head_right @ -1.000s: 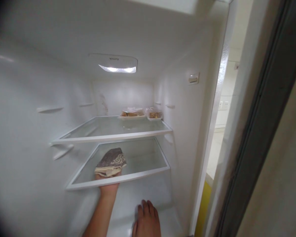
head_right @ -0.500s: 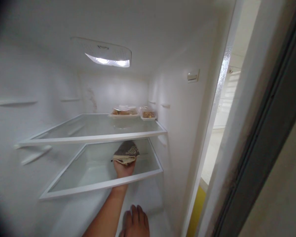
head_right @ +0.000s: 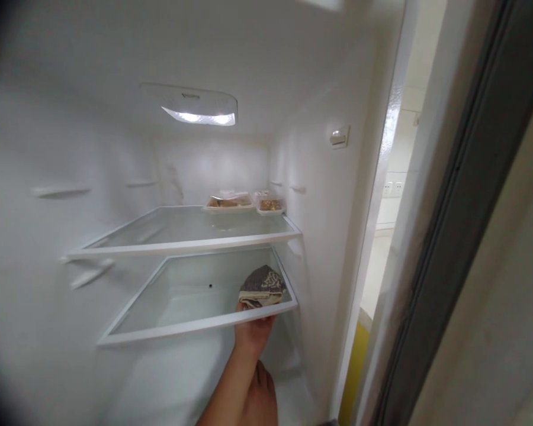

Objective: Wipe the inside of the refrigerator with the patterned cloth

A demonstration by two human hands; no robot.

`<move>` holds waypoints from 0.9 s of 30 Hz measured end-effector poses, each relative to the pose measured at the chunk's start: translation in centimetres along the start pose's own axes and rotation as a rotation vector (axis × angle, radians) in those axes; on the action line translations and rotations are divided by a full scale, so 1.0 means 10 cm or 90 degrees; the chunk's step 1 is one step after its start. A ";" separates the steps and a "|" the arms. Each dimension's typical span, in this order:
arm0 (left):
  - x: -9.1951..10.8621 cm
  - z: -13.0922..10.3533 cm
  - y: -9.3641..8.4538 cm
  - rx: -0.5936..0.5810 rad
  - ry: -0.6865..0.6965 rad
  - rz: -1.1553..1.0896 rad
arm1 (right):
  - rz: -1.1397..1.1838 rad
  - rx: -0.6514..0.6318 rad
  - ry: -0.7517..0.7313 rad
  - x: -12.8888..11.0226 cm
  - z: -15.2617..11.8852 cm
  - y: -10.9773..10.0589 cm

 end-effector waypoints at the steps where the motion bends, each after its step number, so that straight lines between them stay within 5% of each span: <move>1: 0.03 -0.11 -0.07 0.010 -0.005 -0.001 | 0.025 -0.003 0.009 -0.01 0.00 0.01; 7: 0.33 -0.82 -0.51 -0.115 -0.035 -0.030 | 0.043 -0.051 -0.015 -0.04 -0.03 0.03; 14: 1.15 -1.23 -0.69 -0.240 0.075 -0.004 | 0.001 -0.125 0.016 -0.02 -0.08 -0.01; 20: 1.62 -1.17 -0.58 -0.392 0.091 -0.006 | 0.002 -0.149 0.018 0.00 -0.08 0.02; 27: 1.65 -0.60 0.02 -0.379 0.125 0.001 | 0.013 -0.146 0.039 0.04 -0.05 0.08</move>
Point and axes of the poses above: each hand's wrist, its own z-axis towards the middle knuckle, its own y-axis out of the palm, x = y × z, the point moved 5 cm from there along z, towards the middle knuckle, and after that the axes turned 9 degrees about -y, right-handed, at the moved point
